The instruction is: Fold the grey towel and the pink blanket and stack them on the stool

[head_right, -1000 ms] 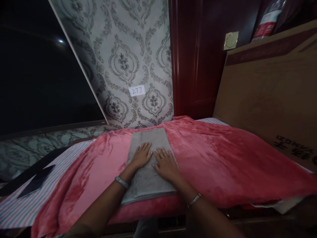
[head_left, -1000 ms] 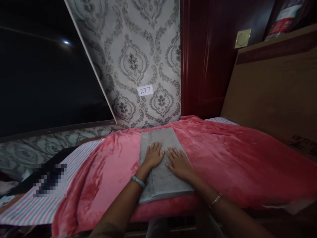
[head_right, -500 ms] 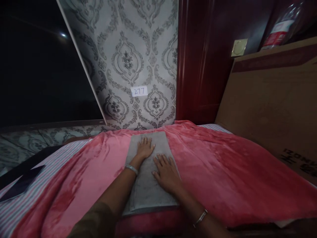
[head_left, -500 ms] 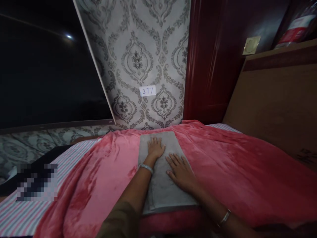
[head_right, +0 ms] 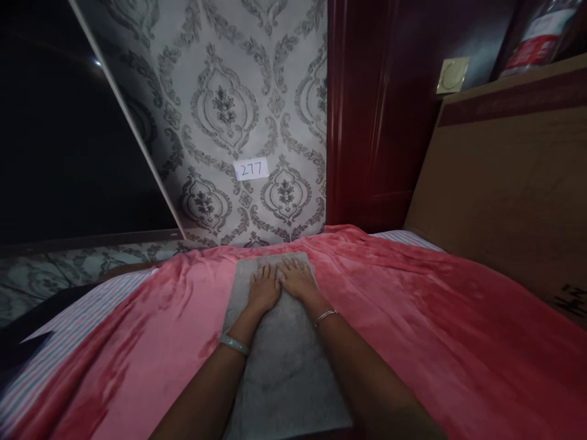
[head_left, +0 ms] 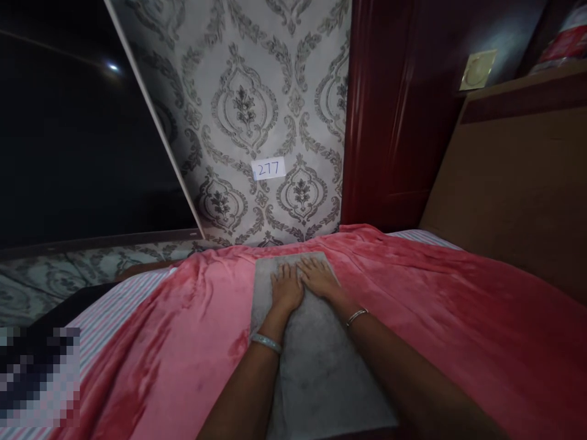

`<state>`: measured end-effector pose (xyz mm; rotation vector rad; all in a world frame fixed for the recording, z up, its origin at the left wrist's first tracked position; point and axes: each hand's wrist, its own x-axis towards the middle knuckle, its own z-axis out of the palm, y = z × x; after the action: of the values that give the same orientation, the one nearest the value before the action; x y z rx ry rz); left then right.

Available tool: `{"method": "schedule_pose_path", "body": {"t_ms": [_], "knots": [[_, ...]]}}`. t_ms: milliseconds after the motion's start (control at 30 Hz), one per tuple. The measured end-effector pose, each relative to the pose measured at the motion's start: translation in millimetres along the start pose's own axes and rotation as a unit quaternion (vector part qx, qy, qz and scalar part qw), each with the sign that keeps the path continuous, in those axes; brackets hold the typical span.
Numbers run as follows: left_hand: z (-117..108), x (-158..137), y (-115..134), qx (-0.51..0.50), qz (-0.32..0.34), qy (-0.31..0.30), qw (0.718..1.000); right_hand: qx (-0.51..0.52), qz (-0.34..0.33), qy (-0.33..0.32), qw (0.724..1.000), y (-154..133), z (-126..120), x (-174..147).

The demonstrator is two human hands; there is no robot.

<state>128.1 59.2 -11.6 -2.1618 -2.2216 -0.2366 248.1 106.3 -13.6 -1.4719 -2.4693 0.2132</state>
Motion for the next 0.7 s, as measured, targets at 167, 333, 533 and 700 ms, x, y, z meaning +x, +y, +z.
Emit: {"method": "schedule_pose_path", "body": {"t_ms": [167,333,533,700], "knots": [[-0.2,1.9,2.0,0.001,-0.012,-0.014,1.0,0.002,0.081,-0.025,0.996,14.5,10.9,11.7],[-3.5,-0.2,3.1,0.004,-0.005,-0.013,1.0,0.012,0.126,-0.035,0.991,17.8,9.0,14.6],[-0.2,3.2,1.8,0.001,-0.005,-0.019,1.0,0.016,0.121,-0.065,0.99,28.3,4.3,-4.2],[3.6,3.2,-0.8,-0.002,0.006,-0.008,1.0,0.014,0.12,-0.086,0.989,39.7,-1.2,-38.3]]}}
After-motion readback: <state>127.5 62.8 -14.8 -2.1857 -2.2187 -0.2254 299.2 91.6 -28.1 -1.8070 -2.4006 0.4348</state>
